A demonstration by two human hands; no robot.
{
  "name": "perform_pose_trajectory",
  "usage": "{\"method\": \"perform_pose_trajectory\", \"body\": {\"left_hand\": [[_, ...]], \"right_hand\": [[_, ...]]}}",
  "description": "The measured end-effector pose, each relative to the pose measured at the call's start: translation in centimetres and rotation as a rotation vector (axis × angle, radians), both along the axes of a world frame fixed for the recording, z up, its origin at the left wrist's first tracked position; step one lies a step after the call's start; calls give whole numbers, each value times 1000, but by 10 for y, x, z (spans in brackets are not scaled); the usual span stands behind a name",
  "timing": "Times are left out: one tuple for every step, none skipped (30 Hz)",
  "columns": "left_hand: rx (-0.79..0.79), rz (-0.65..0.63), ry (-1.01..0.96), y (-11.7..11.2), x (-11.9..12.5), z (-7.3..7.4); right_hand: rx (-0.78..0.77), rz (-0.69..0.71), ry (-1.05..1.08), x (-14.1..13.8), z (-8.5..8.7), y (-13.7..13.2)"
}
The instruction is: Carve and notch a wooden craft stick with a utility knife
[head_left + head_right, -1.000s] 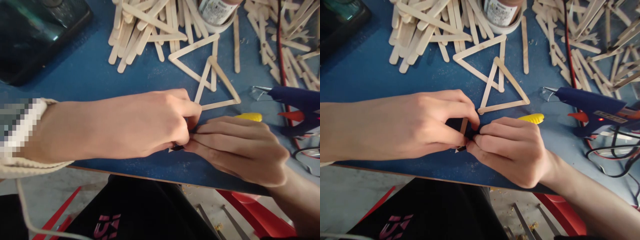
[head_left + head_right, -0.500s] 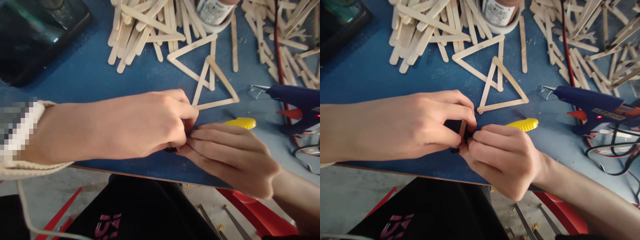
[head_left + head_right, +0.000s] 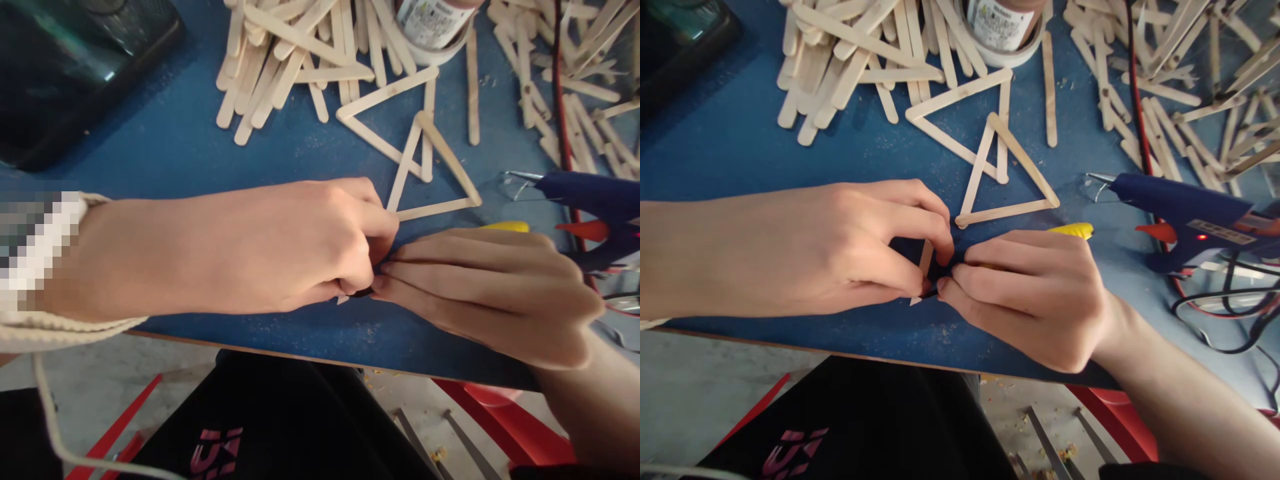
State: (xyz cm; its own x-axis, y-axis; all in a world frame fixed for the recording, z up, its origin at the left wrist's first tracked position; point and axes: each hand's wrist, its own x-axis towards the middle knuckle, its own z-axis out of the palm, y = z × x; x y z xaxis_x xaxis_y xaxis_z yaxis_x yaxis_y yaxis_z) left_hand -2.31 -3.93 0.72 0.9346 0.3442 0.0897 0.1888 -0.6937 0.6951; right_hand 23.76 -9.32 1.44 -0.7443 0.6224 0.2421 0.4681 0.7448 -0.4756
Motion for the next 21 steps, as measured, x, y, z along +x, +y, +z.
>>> {"method": "perform_pose_trajectory", "body": {"left_hand": [[7, -55, -12, 3, -1, 0], [11, -95, -23, 6, -2, 0], [15, -113, -31, 8, -3, -1], [16, -100, -35, 9, -3, -2], [13, -93, -31, 10, -3, -3], [8, -83, -28, 10, -3, -4], [0, -74, -26, 10, -3, -6], [-9, -64, -26, 9, -2, -8], [-19, -56, -28, 9, -2, -10], [-28, -50, -30, 9, -2, -12], [-31, -47, -33, 8, -1, -14], [-30, -43, -40, 8, -1, -15], [-28, -37, -48, 8, -2, -17], [-23, -29, -60, 7, -2, -18], [-17, -21, -76, 7, -3, -18], [-10, -15, -90, 6, -3, -18], [-6, -11, -101, 6, -3, -17], [-4, -10, -104, 6, -4, -15], [-5, -14, -99, 6, -4, -14], [-11, -22, -88, 6, -4, -12], [-19, -32, -72, 6, -3, -9]], "right_hand": [[3, 10, -8, 1, 1, 0], [6, 20, -12, 1, 1, 0], [7, 31, -16, 2, 1, 0], [5, 34, -16, 3, 1, 0], [0, 29, -15, 4, 1, 0], [-5, 23, -17, 4, 1, 1], [-9, 17, -21, 5, 1, 1], [-11, 14, -22, 5, 1, 2], [-10, 16, -18, 4, 1, 2], [-10, 23, -14, 4, 1, 2], [-11, 36, -10, 3, 1, 2], [-15, 50, -7, 2, 0, 2], [-18, 57, -3, 1, 0, 1], [-19, 60, -1, 0, 0, 0], [-18, 55, -1, -1, -1, -1], [-17, 48, -3, -2, -1, -3], [-15, 41, -4, -2, -2, -4], [-8, 43, -6, -2, -2, -5], [3, 50, -10, -2, -3, -5], [16, 64, -13, -3, -3, -5], [31, 77, -14, -3, -4, -4]]}}
